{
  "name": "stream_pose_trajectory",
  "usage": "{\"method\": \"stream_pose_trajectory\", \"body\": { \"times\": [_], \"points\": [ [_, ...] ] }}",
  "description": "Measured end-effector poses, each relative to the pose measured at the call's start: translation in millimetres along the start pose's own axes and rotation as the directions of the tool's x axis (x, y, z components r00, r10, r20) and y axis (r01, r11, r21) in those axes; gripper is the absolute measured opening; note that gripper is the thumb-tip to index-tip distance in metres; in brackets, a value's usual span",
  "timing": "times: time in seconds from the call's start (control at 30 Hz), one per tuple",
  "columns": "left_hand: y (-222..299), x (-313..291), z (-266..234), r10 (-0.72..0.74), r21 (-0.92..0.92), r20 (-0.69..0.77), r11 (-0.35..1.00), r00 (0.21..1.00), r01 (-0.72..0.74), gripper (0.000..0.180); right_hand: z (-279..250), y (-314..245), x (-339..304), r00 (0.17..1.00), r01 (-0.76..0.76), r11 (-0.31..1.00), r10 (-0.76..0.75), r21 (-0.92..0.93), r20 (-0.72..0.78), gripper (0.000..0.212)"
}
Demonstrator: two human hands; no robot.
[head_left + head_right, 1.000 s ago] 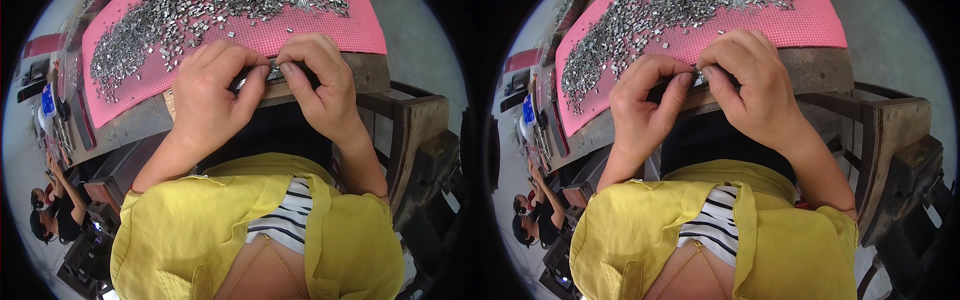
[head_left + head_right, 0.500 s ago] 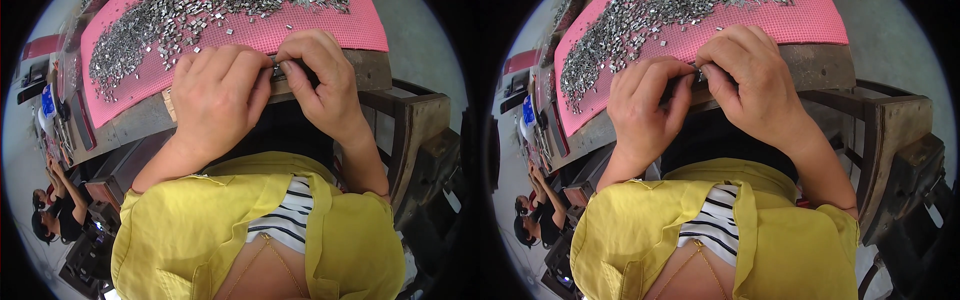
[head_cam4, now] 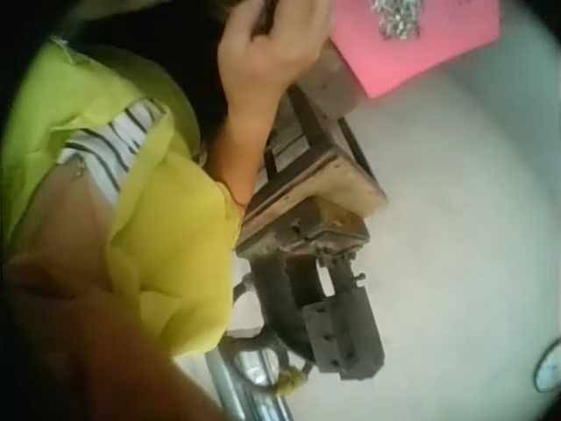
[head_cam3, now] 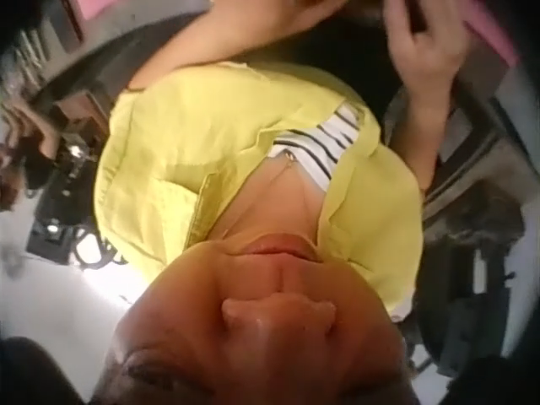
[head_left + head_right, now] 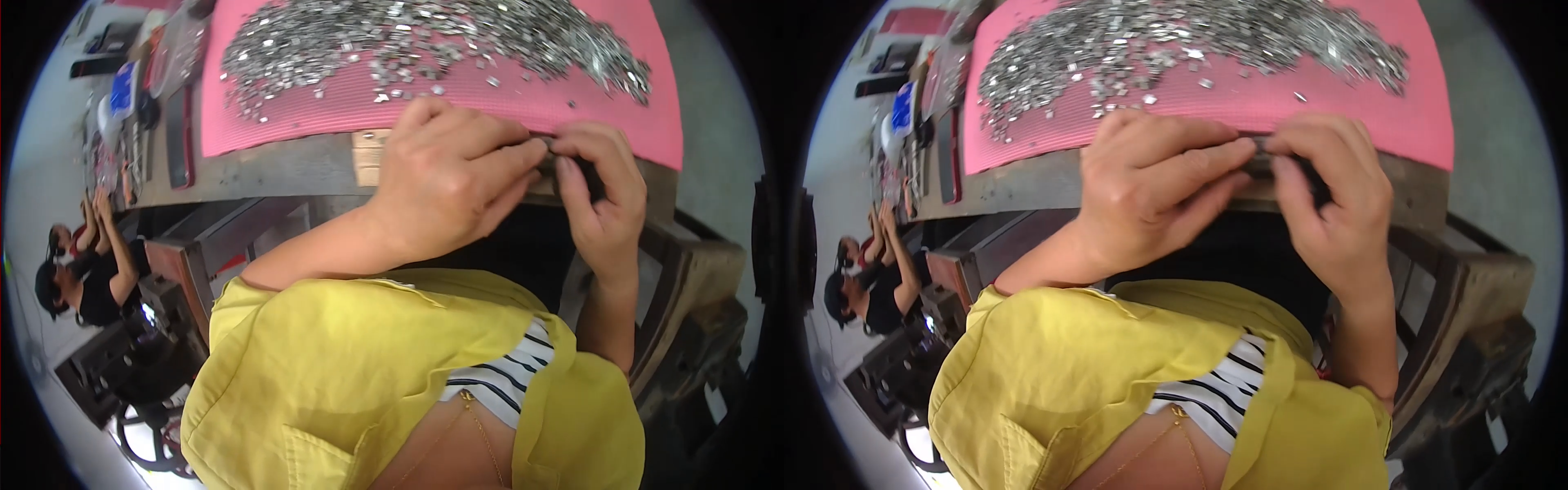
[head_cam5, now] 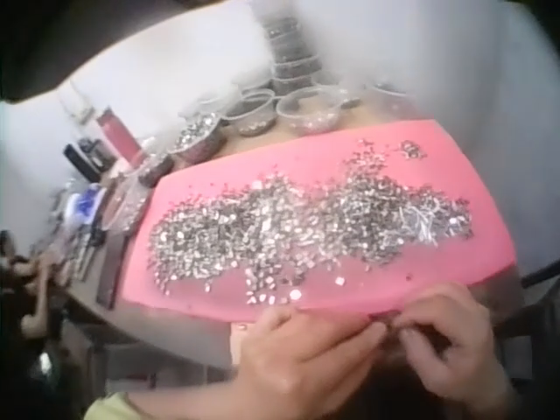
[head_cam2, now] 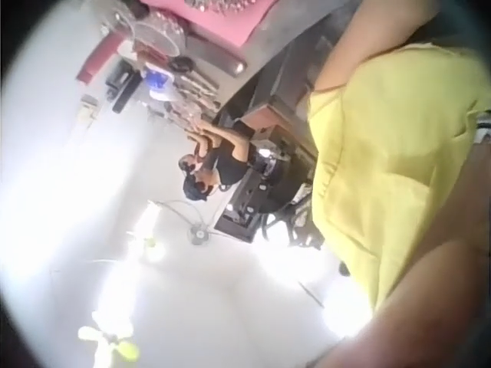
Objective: Assembling small metal components by placing them into a precision jig on a workbench.
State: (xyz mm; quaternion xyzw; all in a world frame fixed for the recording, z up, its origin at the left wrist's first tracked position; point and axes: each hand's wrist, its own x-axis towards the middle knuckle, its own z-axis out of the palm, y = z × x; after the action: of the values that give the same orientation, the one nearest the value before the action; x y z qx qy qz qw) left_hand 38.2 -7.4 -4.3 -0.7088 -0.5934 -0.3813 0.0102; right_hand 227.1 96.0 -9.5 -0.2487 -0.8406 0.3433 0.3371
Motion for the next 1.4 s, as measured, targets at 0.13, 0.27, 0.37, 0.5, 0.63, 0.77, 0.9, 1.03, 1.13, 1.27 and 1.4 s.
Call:
{"method": "stream_pose_trajectory", "body": {
  "times": [0.13, 0.27, 0.37, 0.5, 0.63, 0.77, 0.9, 1.03, 1.13, 1.27, 1.4],
  "points": [
    [-23, -13, -23, -0.031, 0.021, -0.102, 0.999, 0.994, 0.033, 0.03, -9, 1, 0, 0.998, 0.01, 1.0, -0.011, 0.017, 0.065, 0.018],
    [-67, -34, -62, -0.111, 0.188, -0.238, 0.969, 0.965, 0.158, 0.023, -17, -4, 8, 0.992, -0.02, 1.0, 0.022, -0.023, 0.124, 0.019],
    [-94, -52, -77, -0.16, 0.231, -0.357, 0.939, 0.92, 0.253, 0.023, -20, -11, 18, 0.995, 0.018, 0.991, -0.004, -0.136, 0.1, 0.021],
    [-105, -64, -86, -0.265, 0.385, -0.191, 0.866, 0.945, 0.32, 0.06, -5, -33, 47, 0.973, 0.158, 0.97, -0.122, -0.184, 0.194, 0.027],
    [-123, -60, -82, -0.303, 0.473, -0.127, 0.819, 0.944, 0.326, 0.092, 33, -51, 74, 0.922, 0.264, 0.95, -0.197, -0.167, 0.333, 0.035],
    [-137, -49, -81, -0.285, 0.512, -0.022, 0.82, 0.958, 0.256, 0.099, 66, -61, 94, 0.872, 0.321, 0.928, -0.212, -0.189, 0.441, 0.039],
    [-152, -37, -83, -0.247, 0.558, 0.022, 0.807, 0.969, 0.193, 0.086, 88, -65, 109, 0.842, 0.39, 0.883, -0.227, -0.262, 0.489, 0.04],
    [-200, -17, -64, 0.404, 0.76, -0.309, 0.649, 0.861, -0.032, 0.033, 103, -59, 121, 0.861, 0.413, 0.848, -0.245, -0.331, 0.446, 0.041],
    [-189, -21, -69, 0.153, 0.553, -0.258, 0.833, 0.954, 0.016, 0.047, 111, -43, 130, 0.877, 0.412, 0.8, -0.219, -0.436, 0.427, 0.042],
    [-176, -30, -91, -0.16, 0.481, -0.082, 0.858, 0.984, 0.18, 0.047, 118, -52, 120, 0.848, 0.474, 0.741, -0.24, -0.475, 0.473, 0.044],
    [-167, -24, -93, -0.031, 0.502, -0.244, 0.851, 0.969, 0.153, 0.019, 125, -67, 100, 0.807, 0.534, 0.72, -0.279, -0.443, 0.52, 0.045]
  ]
}}
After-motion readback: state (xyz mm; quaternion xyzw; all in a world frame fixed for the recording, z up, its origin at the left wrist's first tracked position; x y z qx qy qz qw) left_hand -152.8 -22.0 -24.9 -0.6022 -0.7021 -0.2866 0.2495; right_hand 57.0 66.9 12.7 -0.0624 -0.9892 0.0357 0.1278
